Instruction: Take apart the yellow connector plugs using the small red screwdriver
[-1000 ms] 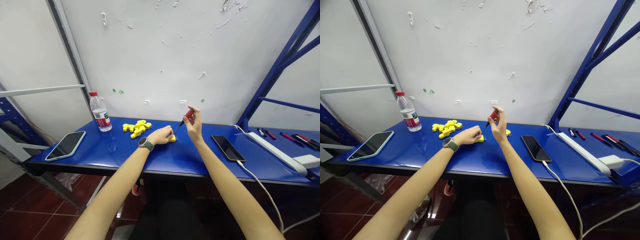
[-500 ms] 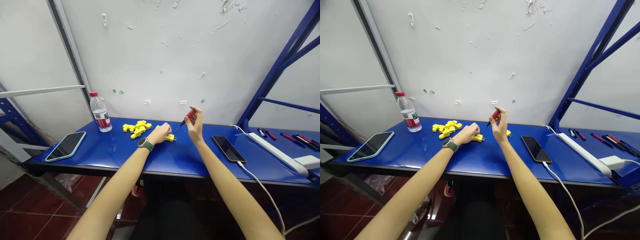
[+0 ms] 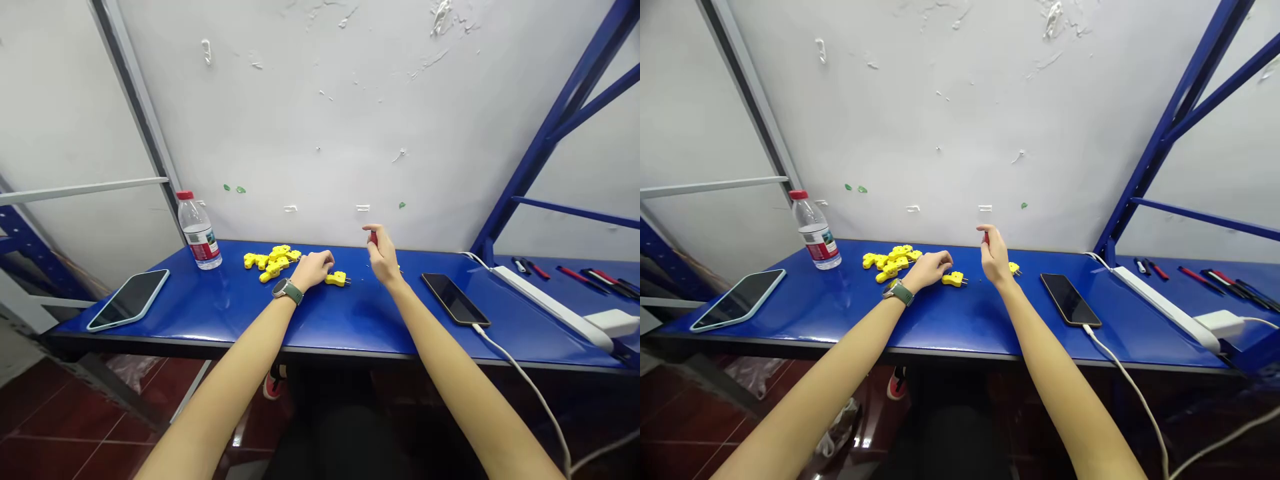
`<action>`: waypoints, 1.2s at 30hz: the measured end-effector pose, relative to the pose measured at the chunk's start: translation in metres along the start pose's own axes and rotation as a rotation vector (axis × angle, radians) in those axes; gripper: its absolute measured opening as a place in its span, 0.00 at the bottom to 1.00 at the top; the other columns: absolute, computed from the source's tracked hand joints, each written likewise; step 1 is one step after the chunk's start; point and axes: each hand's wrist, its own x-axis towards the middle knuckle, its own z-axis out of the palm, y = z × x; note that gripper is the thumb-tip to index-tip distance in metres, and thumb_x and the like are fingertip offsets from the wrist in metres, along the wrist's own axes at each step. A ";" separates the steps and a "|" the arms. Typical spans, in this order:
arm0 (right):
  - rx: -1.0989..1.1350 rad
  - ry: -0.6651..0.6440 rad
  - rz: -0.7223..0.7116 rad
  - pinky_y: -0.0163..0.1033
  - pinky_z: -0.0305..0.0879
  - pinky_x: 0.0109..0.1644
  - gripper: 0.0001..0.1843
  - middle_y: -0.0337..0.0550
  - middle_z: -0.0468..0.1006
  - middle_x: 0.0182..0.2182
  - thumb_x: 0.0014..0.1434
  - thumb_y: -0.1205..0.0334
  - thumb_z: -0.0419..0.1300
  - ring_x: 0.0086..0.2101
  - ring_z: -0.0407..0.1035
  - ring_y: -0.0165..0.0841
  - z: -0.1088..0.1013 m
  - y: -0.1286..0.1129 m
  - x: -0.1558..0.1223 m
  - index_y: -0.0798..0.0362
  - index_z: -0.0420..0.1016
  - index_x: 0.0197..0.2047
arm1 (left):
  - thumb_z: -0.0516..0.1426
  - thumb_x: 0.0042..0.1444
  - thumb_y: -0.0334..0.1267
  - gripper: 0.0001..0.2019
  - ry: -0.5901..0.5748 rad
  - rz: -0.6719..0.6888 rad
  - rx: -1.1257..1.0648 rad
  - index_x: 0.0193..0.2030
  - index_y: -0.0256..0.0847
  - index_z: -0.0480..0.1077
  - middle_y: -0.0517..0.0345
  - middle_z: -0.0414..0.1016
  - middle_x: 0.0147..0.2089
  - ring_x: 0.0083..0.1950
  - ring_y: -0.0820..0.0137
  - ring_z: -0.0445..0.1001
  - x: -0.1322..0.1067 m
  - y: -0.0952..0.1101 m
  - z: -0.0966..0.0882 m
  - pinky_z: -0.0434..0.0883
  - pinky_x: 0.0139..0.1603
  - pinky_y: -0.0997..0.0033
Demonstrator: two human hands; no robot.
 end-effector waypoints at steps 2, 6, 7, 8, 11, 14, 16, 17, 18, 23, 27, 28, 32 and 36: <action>-0.075 0.017 0.076 0.45 0.67 0.43 0.19 0.39 0.68 0.31 0.59 0.65 0.52 0.32 0.65 0.37 -0.002 0.000 0.001 0.49 0.71 0.53 | 0.58 0.67 0.45 0.10 -0.041 0.092 -0.004 0.48 0.45 0.77 0.54 0.82 0.49 0.52 0.61 0.78 -0.002 0.001 -0.003 0.67 0.51 0.66; -0.194 -0.173 0.192 0.41 0.65 0.41 0.18 0.37 0.72 0.28 0.54 0.63 0.59 0.29 0.66 0.34 -0.006 0.003 0.000 0.51 0.74 0.49 | 0.68 0.55 0.52 0.23 -0.160 0.308 0.075 0.55 0.48 0.78 0.53 0.79 0.56 0.58 0.56 0.75 -0.004 0.001 -0.006 0.65 0.58 0.62; -0.217 -0.244 0.209 0.41 0.65 0.42 0.16 0.38 0.74 0.29 0.54 0.63 0.60 0.31 0.68 0.34 -0.007 0.004 -0.001 0.51 0.76 0.46 | 0.69 0.54 0.51 0.23 -0.163 0.320 0.088 0.55 0.47 0.78 0.53 0.79 0.54 0.57 0.56 0.76 -0.004 0.001 -0.006 0.65 0.58 0.61; -0.232 -0.332 0.224 0.40 0.65 0.42 0.13 0.38 0.76 0.30 0.53 0.62 0.60 0.32 0.69 0.34 -0.008 0.005 -0.002 0.51 0.77 0.43 | 0.68 0.55 0.48 0.21 -0.152 0.324 0.084 0.54 0.47 0.79 0.54 0.80 0.53 0.55 0.57 0.77 -0.003 -0.001 -0.005 0.65 0.57 0.61; -0.233 -0.568 0.255 0.39 0.65 0.41 0.12 0.38 0.79 0.33 0.52 0.57 0.66 0.35 0.71 0.35 -0.008 0.005 -0.005 0.49 0.80 0.41 | 0.68 0.56 0.42 0.16 -0.047 0.312 -0.058 0.50 0.43 0.80 0.54 0.82 0.48 0.49 0.61 0.79 0.001 -0.004 -0.001 0.70 0.53 0.64; -0.153 -0.566 0.264 0.41 0.67 0.45 0.23 0.37 0.81 0.37 0.48 0.52 0.73 0.39 0.73 0.37 -0.004 0.005 -0.007 0.47 0.78 0.47 | 0.70 0.52 0.39 0.17 0.043 0.222 -0.296 0.48 0.39 0.80 0.53 0.84 0.45 0.43 0.64 0.81 0.005 -0.005 0.003 0.74 0.47 0.67; -0.064 -0.488 0.266 0.43 0.69 0.49 0.25 0.40 0.83 0.40 0.46 0.52 0.75 0.43 0.75 0.39 0.001 0.006 -0.007 0.48 0.77 0.46 | 0.70 0.50 0.39 0.18 0.062 0.164 -0.441 0.48 0.38 0.80 0.53 0.85 0.44 0.42 0.63 0.82 0.005 -0.004 0.003 0.77 0.45 0.67; -0.019 -0.450 0.263 0.45 0.69 0.51 0.25 0.41 0.83 0.41 0.45 0.52 0.75 0.44 0.76 0.40 0.003 0.007 -0.007 0.49 0.77 0.45 | 0.71 0.49 0.39 0.18 0.066 0.148 -0.503 0.47 0.37 0.81 0.53 0.85 0.44 0.42 0.62 0.83 0.005 -0.003 0.003 0.78 0.45 0.66; 0.023 -0.418 0.256 0.46 0.70 0.53 0.25 0.42 0.83 0.41 0.45 0.51 0.76 0.45 0.76 0.41 0.005 0.009 -0.007 0.49 0.77 0.44 | 0.71 0.49 0.40 0.19 0.067 0.135 -0.555 0.47 0.37 0.81 0.52 0.85 0.45 0.42 0.61 0.83 0.005 -0.002 0.002 0.79 0.45 0.66; 0.183 -0.304 0.238 0.49 0.72 0.55 0.25 0.46 0.84 0.40 0.45 0.47 0.77 0.46 0.79 0.44 0.010 0.015 -0.005 0.51 0.78 0.41 | 0.72 0.47 0.47 0.22 0.108 0.098 -0.684 0.46 0.37 0.83 0.48 0.86 0.47 0.47 0.55 0.84 0.005 0.002 0.000 0.81 0.50 0.58; 0.235 -0.345 0.258 0.49 0.73 0.54 0.25 0.48 0.85 0.41 0.46 0.47 0.77 0.46 0.80 0.45 0.006 0.013 -0.005 0.52 0.79 0.42 | 0.72 0.46 0.47 0.22 0.116 0.107 -0.689 0.46 0.36 0.83 0.46 0.86 0.47 0.49 0.54 0.84 0.006 0.002 -0.002 0.80 0.53 0.57; 0.238 -0.363 0.257 0.49 0.73 0.55 0.25 0.48 0.85 0.42 0.47 0.47 0.76 0.47 0.80 0.44 0.004 0.011 -0.005 0.53 0.79 0.43 | 0.71 0.46 0.47 0.21 0.119 0.106 -0.680 0.45 0.36 0.83 0.46 0.86 0.47 0.49 0.54 0.84 0.006 0.002 -0.003 0.80 0.52 0.57; 0.242 -0.398 0.276 0.48 0.73 0.56 0.23 0.48 0.86 0.42 0.51 0.46 0.74 0.48 0.80 0.44 0.001 0.003 -0.004 0.53 0.81 0.43 | 0.71 0.47 0.43 0.19 0.104 0.106 -0.672 0.45 0.36 0.83 0.48 0.86 0.45 0.46 0.55 0.84 0.004 0.003 -0.005 0.81 0.49 0.59; 0.212 -0.399 0.273 0.48 0.74 0.54 0.19 0.48 0.86 0.40 0.52 0.49 0.73 0.45 0.81 0.44 0.001 0.001 -0.004 0.53 0.83 0.42 | 0.71 0.46 0.41 0.19 0.042 0.121 -0.692 0.45 0.37 0.82 0.51 0.86 0.43 0.42 0.58 0.85 0.001 0.005 -0.005 0.82 0.46 0.61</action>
